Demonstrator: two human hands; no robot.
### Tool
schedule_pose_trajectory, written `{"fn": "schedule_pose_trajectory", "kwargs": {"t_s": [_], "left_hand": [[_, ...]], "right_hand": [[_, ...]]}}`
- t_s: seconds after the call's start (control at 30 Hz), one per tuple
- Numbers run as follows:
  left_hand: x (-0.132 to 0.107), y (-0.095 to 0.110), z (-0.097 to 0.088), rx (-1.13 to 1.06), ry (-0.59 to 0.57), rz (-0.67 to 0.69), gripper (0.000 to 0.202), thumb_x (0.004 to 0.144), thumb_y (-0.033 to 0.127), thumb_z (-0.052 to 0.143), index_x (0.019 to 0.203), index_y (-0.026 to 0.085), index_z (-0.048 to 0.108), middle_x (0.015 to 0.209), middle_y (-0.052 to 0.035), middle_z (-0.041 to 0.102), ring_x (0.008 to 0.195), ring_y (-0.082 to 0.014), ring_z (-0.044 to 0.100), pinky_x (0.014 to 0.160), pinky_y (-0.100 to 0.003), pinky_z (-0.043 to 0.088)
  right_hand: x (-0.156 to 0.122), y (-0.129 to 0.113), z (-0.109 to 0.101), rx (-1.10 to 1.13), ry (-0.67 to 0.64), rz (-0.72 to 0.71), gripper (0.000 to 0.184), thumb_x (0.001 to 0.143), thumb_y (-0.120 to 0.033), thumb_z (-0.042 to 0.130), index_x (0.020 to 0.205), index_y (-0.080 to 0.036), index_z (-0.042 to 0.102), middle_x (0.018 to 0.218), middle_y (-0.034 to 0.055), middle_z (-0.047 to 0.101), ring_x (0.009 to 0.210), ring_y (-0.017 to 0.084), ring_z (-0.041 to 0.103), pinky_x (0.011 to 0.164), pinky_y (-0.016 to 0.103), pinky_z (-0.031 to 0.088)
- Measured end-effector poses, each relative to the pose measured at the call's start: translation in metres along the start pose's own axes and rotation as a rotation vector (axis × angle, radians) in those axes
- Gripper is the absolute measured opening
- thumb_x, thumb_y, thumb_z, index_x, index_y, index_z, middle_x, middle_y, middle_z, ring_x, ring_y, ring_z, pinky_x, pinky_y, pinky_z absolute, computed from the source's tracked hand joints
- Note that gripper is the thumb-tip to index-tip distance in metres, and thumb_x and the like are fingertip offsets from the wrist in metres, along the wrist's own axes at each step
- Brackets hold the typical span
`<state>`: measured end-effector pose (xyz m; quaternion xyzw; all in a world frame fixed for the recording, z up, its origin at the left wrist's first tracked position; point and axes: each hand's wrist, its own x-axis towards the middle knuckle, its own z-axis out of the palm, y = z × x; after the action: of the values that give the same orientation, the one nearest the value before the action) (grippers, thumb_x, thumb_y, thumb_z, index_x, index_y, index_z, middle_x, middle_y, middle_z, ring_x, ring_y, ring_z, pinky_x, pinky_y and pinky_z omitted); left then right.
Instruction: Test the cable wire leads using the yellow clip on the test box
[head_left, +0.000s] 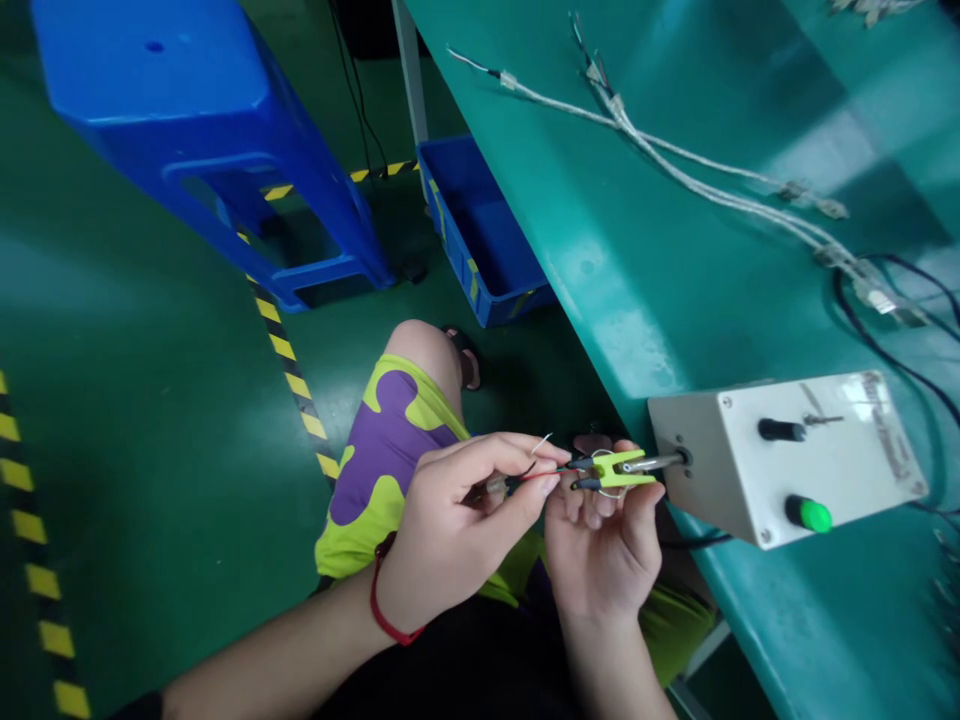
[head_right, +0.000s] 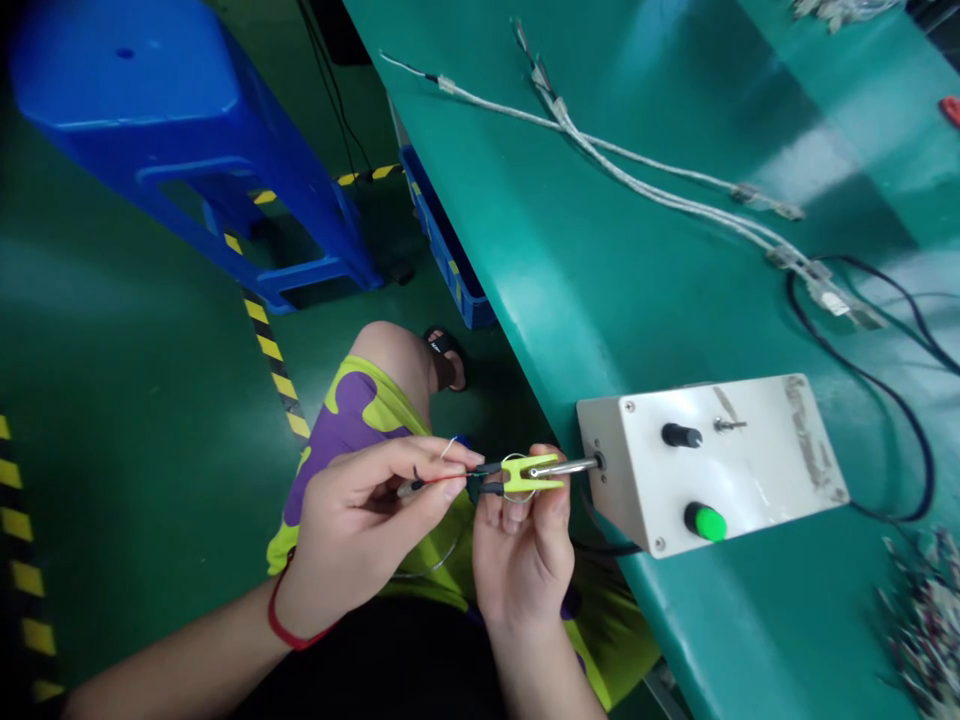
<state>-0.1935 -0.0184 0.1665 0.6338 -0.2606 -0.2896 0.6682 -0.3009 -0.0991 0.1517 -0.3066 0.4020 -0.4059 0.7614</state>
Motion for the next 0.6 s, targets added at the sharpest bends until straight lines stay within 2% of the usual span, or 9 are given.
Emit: {"fn": "schedule_pose_trajectory", "kwargs": {"t_s": [0.3, 0.5, 0.6], "left_hand": [[0.0004, -0.0003, -0.0009, -0.006, -0.007, 0.024, 0.011, 0.089, 0.009, 0.074, 0.088, 0.02, 0.075, 0.104, -0.0042, 0.083, 0.094, -0.0209, 0.081, 0.083, -0.027, 0.066], [0.0009, 0.002, 0.0001, -0.008, -0.006, 0.024, 0.01, 0.088, 0.01, 0.075, 0.085, 0.019, 0.075, 0.1, -0.0047, 0.083, 0.087, -0.0214, 0.081, 0.065, -0.023, 0.063], [0.0005, 0.0022, 0.0004, -0.011, -0.003, 0.04, 0.011, 0.088, 0.009, 0.075, 0.084, 0.02, 0.075, 0.101, -0.0045, 0.083, 0.089, -0.0221, 0.081, 0.069, -0.025, 0.064]], "right_hand": [[-0.0005, 0.0, -0.0014, 0.045, -0.008, 0.029, 0.027, 0.089, -0.051, 0.08, 0.103, -0.029, 0.077, 0.062, -0.0078, 0.024, 0.056, 0.013, 0.017, 0.053, 0.021, 0.035], [-0.001, -0.0008, -0.0004, 0.096, -0.028, 0.041, 0.033, 0.089, -0.049, 0.082, 0.11, -0.024, 0.076, 0.062, -0.0085, 0.029, 0.054, 0.011, 0.017, 0.051, 0.019, 0.037], [-0.0003, 0.0004, -0.0029, 0.085, -0.04, 0.055, 0.036, 0.09, -0.051, 0.079, 0.112, -0.023, 0.075, 0.062, -0.0089, 0.031, 0.052, 0.009, 0.017, 0.05, 0.019, 0.037]]}}
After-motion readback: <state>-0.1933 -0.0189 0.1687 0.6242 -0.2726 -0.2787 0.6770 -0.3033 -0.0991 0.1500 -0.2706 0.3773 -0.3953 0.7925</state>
